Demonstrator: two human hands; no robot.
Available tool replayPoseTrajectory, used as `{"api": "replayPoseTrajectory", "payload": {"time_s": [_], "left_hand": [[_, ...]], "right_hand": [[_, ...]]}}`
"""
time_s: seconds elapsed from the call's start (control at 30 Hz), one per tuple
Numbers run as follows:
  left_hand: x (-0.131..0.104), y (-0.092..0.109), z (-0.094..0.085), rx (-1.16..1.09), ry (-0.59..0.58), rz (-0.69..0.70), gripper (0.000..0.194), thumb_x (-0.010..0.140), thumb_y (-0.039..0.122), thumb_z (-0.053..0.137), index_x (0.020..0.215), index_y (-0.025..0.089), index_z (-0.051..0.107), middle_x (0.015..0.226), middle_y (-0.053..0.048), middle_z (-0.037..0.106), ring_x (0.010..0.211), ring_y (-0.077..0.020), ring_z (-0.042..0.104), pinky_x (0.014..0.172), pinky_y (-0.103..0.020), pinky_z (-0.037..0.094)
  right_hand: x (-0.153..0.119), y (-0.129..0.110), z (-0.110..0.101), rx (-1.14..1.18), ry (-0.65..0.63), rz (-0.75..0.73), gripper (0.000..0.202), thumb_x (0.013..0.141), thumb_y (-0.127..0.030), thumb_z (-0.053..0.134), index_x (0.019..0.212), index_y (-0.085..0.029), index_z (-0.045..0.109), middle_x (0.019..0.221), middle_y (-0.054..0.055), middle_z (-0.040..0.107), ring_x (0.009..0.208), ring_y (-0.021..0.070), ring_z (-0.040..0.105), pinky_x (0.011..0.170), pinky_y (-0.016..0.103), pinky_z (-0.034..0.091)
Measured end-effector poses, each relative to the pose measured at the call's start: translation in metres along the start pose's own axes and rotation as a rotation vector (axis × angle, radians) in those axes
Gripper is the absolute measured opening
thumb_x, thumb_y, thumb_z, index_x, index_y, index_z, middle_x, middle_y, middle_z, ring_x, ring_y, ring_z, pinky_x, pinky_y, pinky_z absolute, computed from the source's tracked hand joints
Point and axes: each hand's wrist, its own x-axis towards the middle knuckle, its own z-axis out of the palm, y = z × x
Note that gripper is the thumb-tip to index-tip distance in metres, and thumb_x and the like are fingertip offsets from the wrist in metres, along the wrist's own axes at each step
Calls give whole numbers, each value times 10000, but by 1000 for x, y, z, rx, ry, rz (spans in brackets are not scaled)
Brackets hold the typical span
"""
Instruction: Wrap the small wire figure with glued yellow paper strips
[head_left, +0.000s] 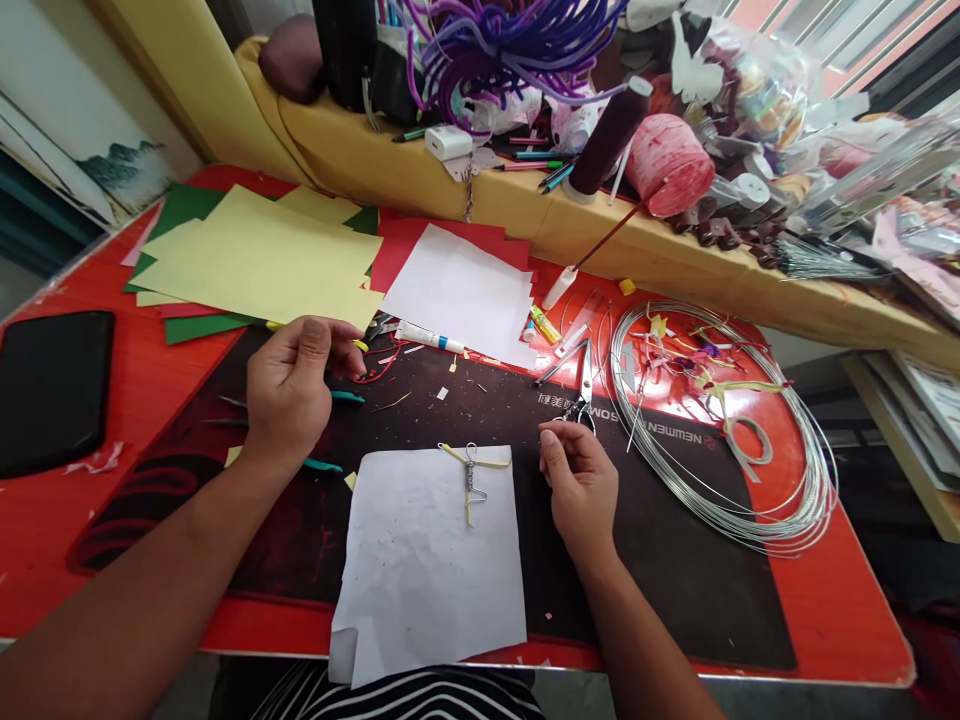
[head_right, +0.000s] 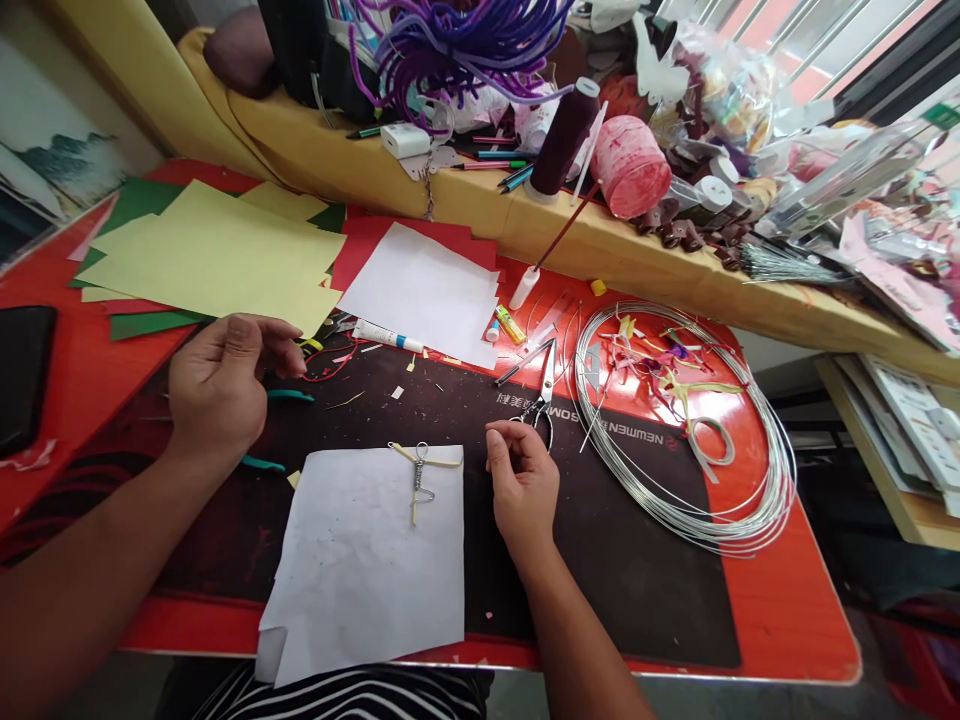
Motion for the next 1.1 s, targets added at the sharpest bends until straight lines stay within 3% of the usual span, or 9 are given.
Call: {"api": "replayPoseTrajectory", "payload": {"time_s": [0.63,0.9,1.0,1.1], "left_hand": [[0,10,-3,80,-24,-97,434,1010,622,595,899,240,769,697,-28,680,663,-200,613,655,-326,501],[14,16,-15,-70,125,-62,353,1011,526,654,918,203,762,706,-21,674,671,-175,622,660,-301,513],[22,17,-19,-132,200,-36,295,889,463,821,894,198,690,690,3,681,619,-149,614,603,-267,513],[25,19,-20,-206,241,-15,391,737,366,940,853,217,597,649,35,667,591,-142,620,555,-241,519]], "right_hand": [[1,-3,5,-2,-49,-27,260,975,-454,689,950,-203,752,653,-7,605,580,160,558,540,262,463],[2,-1,6,-41,-49,-31,275,964,-466,692,953,-198,752,668,0,612,589,168,559,550,269,463],[2,-1,6,-66,-51,-42,284,965,-472,684,958,-195,751,685,7,628,599,171,569,558,269,469],[2,-1,6,-96,-53,-53,283,964,-467,680,955,-193,751,681,8,634,597,172,577,564,270,475]]}}
